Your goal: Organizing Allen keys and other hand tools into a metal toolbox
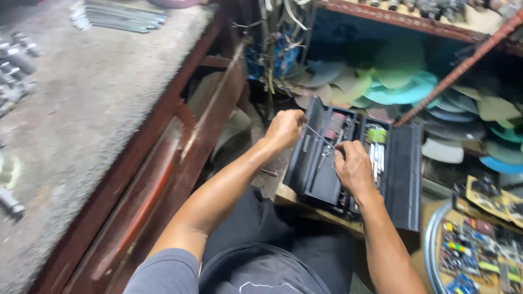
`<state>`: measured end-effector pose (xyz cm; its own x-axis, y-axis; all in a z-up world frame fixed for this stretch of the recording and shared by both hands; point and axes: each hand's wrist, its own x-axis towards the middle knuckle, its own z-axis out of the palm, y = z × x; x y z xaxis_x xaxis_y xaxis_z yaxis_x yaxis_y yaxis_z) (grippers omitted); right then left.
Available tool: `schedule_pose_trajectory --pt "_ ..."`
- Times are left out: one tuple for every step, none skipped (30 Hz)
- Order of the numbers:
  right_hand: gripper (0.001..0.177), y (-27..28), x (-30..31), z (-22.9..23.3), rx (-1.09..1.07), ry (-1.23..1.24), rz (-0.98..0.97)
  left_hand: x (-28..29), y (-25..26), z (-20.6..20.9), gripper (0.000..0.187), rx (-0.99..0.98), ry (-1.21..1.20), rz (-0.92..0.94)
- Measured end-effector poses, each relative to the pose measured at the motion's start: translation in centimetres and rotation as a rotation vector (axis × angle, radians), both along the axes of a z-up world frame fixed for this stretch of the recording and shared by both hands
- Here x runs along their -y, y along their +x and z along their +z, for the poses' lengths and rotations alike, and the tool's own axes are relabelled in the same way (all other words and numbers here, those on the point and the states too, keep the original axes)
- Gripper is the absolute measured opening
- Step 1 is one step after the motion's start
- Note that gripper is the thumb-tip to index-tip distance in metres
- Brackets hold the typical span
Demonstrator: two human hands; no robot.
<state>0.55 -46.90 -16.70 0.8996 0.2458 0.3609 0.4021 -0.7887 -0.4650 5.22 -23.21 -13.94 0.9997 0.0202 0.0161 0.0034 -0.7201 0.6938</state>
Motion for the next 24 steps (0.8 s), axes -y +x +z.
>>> schedule_pose_trajectory --pt "0.018 0.4 -1.3 0.8 0.003 0.0 0.022 -1.5 0.2 0.5 0.023 0.003 0.0 0.022" --pt "0.018 0.8 -2.7 1.5 0.037 -0.003 0.062 -3.1 0.3 1.0 0.021 0.009 0.015 0.062" --pt "0.018 1.2 -4.1 2.3 0.073 -0.004 0.099 -4.6 0.5 1.6 0.019 0.018 0.031 0.1" --pt "0.018 1.8 -5.4 3.0 0.079 -0.003 0.118 -6.2 0.7 2.2 0.019 0.024 0.032 0.12" --pt "0.017 2.4 -6.7 3.8 0.112 0.007 0.137 -7.8 1.0 3.1 0.02 0.031 0.027 0.154" --pt "0.016 3.1 -8.0 4.6 0.145 0.017 0.155 -9.3 1.3 3.9 0.022 0.037 0.021 0.189" --pt "0.016 3.5 -9.4 5.3 0.15 0.019 0.172 -10.8 1.4 4.8 0.022 0.041 0.022 0.206" --pt "0.015 4.0 -10.8 6.0 0.172 0.027 0.183 -12.3 1.5 5.7 0.022 0.047 0.03 0.251" --pt "0.015 4.5 -12.2 6.9 0.198 0.038 0.19 -13.7 1.7 6.8 0.023 0.057 0.04 0.295" --pt "0.015 5.0 -13.8 7.8 0.207 0.042 0.204 -14.8 1.2 8.8 0.023 0.066 0.042 0.308" --pt "0.013 5.3 -15.2 8.6 0.222 0.059 0.218 -15.8 0.6 10.7 0.023 0.068 0.043 0.348" --pt "0.012 5.6 -16.7 9.4 0.237 0.077 0.231 -16.7 0.0 12.6 0.023 0.071 0.043 0.388" --pt "0.012 5.9 -18.0 9.8 0.245 0.08 0.242 -18.3 0.5 12.8 0.023 0.079 0.044 0.399" --pt "0.011 6.3 -19.3 10.3 0.257 0.083 0.248 -19.9 1.1 13.0 0.021 0.106 0.063 0.417" --pt "0.011 6.7 -20.7 10.9 0.273 0.088 0.252 -21.5 1.8 13.4 0.019 0.137 0.083 0.434" --pt "0.011 6.9 -22.1 11.7 0.286 0.093 0.261 -23.0 2.1 13.7 0.019 0.15 0.086 0.444" --pt "0.01 7.0 -23.4 12.5 0.278 0.119 0.29 -24.5 2.5 14.2 0.019 0.134 0.13 0.459" --pt "0.009 7.1 -24.8 13.3 0.27 0.144 0.318 -26.0 2.9 14.7 0.02 0.118 0.174 0.474" --pt "0.009 7.4 -26.0 13.5 0.284 0.15 0.326 -27.3 2.5 15.1 0.02 0.132 0.178 0.483" --pt "0.01 7.6 -27.3 13.8 0.282 0.154 0.34 -28.6 2.2 15.5 0.021 0.14 0.195 0.494" --pt "0.011 7.9 -28.7 14.2 0.281 0.158 0.356 -30.0 1.8 16.0 0.023 0.15 0.213 0.507" --pt "0.011 8.0 -29.7 14.4 0.297 0.164 0.366 -30.8 1.4 16.2 0.023 0.166 0.217 0.518" --pt "0.013 8.2 -30.9 14.7 0.271 0.147 0.376 -31.7 1.1 16.4 0.023 0.143 0.2 0.559" --pt "0.014 8.3 -32.1 14.9 0.245 0.13 0.386 -32.6 0.8 16.5 0.022 0.121 0.181 0.6"
